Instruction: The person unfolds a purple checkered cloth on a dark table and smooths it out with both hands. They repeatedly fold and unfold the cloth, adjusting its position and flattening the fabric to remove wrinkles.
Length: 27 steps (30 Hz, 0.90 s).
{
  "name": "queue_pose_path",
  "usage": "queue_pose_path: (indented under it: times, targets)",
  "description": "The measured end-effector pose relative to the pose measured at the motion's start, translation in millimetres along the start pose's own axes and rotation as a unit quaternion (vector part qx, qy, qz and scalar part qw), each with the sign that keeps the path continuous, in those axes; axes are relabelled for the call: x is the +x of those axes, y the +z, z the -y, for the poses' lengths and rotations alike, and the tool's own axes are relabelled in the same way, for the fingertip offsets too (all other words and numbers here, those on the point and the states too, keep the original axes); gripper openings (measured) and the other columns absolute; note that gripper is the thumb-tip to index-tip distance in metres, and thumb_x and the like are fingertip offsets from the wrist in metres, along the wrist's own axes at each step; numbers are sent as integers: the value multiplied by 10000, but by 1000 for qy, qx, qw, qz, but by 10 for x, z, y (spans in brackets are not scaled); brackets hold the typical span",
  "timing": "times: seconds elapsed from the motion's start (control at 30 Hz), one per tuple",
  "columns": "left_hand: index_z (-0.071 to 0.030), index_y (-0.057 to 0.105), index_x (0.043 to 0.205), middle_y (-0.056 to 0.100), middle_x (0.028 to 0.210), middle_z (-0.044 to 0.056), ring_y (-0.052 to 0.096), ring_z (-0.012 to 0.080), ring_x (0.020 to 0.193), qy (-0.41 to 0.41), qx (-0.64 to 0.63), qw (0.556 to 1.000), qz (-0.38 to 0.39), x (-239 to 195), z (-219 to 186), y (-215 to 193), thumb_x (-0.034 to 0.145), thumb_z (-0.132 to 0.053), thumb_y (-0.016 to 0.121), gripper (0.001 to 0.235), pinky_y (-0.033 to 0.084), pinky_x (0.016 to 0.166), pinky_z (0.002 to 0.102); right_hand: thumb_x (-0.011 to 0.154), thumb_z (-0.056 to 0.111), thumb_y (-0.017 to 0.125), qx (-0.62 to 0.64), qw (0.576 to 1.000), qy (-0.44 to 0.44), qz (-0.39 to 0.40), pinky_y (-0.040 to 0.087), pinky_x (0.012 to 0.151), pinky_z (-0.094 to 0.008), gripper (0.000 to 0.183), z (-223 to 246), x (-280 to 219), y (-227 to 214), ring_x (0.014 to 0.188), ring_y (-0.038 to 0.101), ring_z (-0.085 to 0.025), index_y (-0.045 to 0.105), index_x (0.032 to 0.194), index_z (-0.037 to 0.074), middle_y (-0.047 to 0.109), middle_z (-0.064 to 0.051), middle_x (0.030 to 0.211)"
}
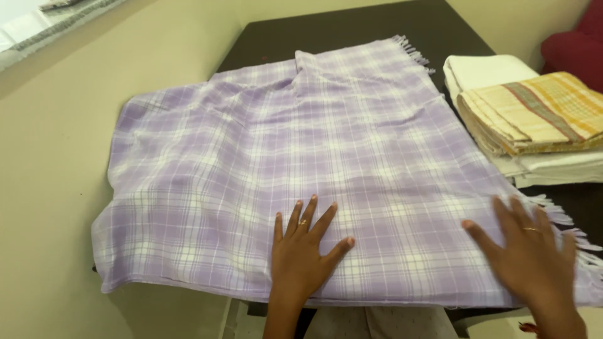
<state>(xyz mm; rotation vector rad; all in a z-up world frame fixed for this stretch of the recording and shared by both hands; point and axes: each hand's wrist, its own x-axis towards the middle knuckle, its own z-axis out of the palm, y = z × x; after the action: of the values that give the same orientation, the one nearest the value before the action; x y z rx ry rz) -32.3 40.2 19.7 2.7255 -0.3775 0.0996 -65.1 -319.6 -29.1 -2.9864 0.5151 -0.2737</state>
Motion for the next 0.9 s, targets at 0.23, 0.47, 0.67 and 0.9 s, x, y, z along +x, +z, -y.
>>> queue_pose_path:
  times: [0.23, 0.47, 0.67, 0.9]
  targets:
    - [-366, 510, 1497, 371, 1661, -9, 225, 260, 1549, 117, 19, 993, 10, -356, 423, -128, 573, -902, 601, 1072, 53, 1221, 540, 873, 884, 384, -103, 985, 103, -90, 271, 1183, -563, 785, -215, 10, 118, 1510, 367, -315, 568, 1478, 420, 494, -39, 1591]
    - [-281, 534, 1506, 386, 1647, 46, 218, 282, 1558, 15, -31, 998, -50, -646, 1218, -270, 991, -572, 292, 639, 96, 1244, 565, 859, 856, 432, -163, 982, 86, 42, 460, 1115, -476, 613, 41, -229, -272, 1424, 491, -287, 632, 1366, 575, 547, 26, 1559]
    - [-270, 553, 1470, 451, 1638, -5, 455, 251, 1493, -189, -43, 969, 151, -422, 869, -913, 977, -618, 328, 644, 378, 1245, 440, 819, 787, 601, -92, 995, 28, -28, 495, 1078, -506, 637, 206, -66, -477, 1394, 523, -351, 693, 1319, 402, 477, -109, 1618]
    - [-203, 307, 1605, 199, 1689, 120, 167, 346, 1551, 179, 102, 978, -23, 698, 245, -405, 991, -682, 221, 783, 91, 1219, 605, 856, 660, 722, 162, 982, 66, 78, 554, 1025, -551, 1016, 235, 1354, -74, 1247, 648, -471, 464, 1522, -63, 622, -358, 1348]
